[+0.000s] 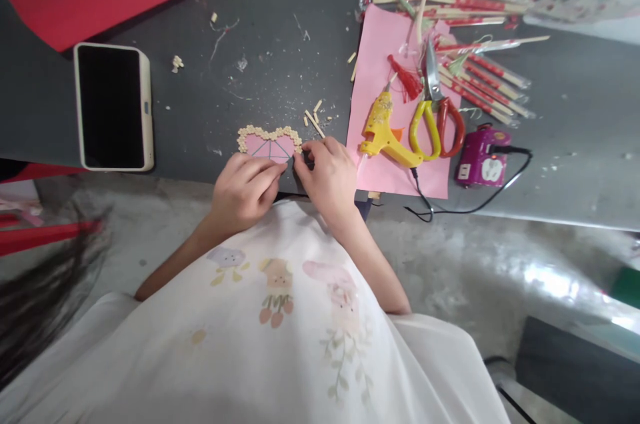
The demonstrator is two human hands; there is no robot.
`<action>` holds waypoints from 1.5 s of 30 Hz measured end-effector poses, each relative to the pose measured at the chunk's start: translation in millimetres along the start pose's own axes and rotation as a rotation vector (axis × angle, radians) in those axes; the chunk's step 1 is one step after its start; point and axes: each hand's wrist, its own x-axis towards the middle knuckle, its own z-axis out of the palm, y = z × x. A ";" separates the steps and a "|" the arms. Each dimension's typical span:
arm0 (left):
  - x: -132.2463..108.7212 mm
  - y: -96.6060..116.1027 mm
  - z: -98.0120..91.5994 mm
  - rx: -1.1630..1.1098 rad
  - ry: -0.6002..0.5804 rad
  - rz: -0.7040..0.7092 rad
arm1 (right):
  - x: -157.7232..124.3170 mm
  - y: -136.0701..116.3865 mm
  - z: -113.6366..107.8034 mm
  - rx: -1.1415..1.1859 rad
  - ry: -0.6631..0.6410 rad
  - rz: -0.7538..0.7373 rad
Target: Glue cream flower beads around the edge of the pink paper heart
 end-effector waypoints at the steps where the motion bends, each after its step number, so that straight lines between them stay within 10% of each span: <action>1: 4.1 -0.9 0.3 0.020 0.004 0.004 | 0.0 -0.2 -0.5 -0.003 -0.002 -0.001; 10: 30.4 -7.5 13.8 0.027 -0.078 -0.174 | -1.7 0.8 -2.1 -0.021 0.006 -0.044; 19: 22.0 -30.4 -22.8 0.051 0.092 -0.438 | -0.1 3.5 -6.6 0.095 0.068 -0.129; 45: 1.5 -25.6 -23.5 0.089 -0.071 -0.489 | -4.2 6.7 -3.1 0.210 0.059 -0.146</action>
